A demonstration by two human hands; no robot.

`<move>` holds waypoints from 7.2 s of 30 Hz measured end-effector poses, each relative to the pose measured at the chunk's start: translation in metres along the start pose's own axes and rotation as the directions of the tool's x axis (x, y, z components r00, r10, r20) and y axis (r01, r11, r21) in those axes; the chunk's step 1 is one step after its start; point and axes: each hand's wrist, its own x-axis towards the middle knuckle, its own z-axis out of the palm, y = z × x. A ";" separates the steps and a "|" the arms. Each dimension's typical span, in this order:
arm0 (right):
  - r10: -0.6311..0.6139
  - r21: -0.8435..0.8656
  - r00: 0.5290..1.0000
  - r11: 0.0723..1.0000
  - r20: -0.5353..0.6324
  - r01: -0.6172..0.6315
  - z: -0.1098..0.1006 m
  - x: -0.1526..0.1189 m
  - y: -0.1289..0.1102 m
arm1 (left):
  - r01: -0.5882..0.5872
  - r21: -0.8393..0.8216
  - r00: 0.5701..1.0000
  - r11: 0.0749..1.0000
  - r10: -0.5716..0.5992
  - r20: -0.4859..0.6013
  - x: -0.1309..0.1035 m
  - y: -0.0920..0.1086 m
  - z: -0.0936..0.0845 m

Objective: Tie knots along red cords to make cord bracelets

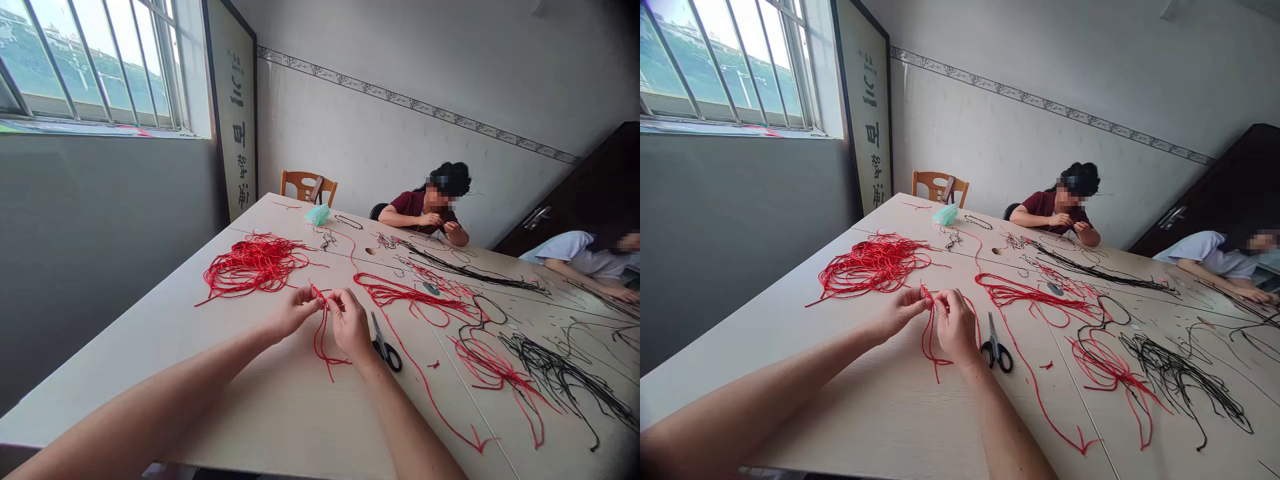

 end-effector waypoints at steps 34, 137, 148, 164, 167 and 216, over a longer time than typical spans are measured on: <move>0.048 0.073 0.989 0.996 0.141 -0.059 -0.016 0.007 -0.003 | 0.080 -0.114 0.995 0.990 -0.073 0.071 -0.002 0.007 -0.001; 0.281 0.436 0.924 0.819 0.259 -0.371 -0.019 0.008 -0.006 | 0.129 -0.364 0.991 0.922 -0.112 0.068 -0.006 0.014 0.010; 0.236 0.388 0.944 0.867 0.233 -0.312 -0.018 0.008 -0.011 | 0.115 -0.376 0.993 0.919 -0.099 0.061 -0.007 0.012 0.011; 0.281 0.390 0.935 0.853 0.216 -0.347 -0.011 0.006 -0.011 | 0.080 -0.370 0.996 0.925 -0.057 0.074 -0.004 0.013 0.009; 0.299 0.404 0.929 0.839 0.218 -0.365 -0.011 0.006 -0.012 | 0.075 -0.366 0.996 0.928 -0.053 0.071 -0.004 0.014 0.009; 0.341 0.330 0.934 0.874 0.112 -0.358 -0.002 0.004 -0.005 | -0.113 0.173 0.983 0.978 0.136 -0.124 -0.005 0.016 0.006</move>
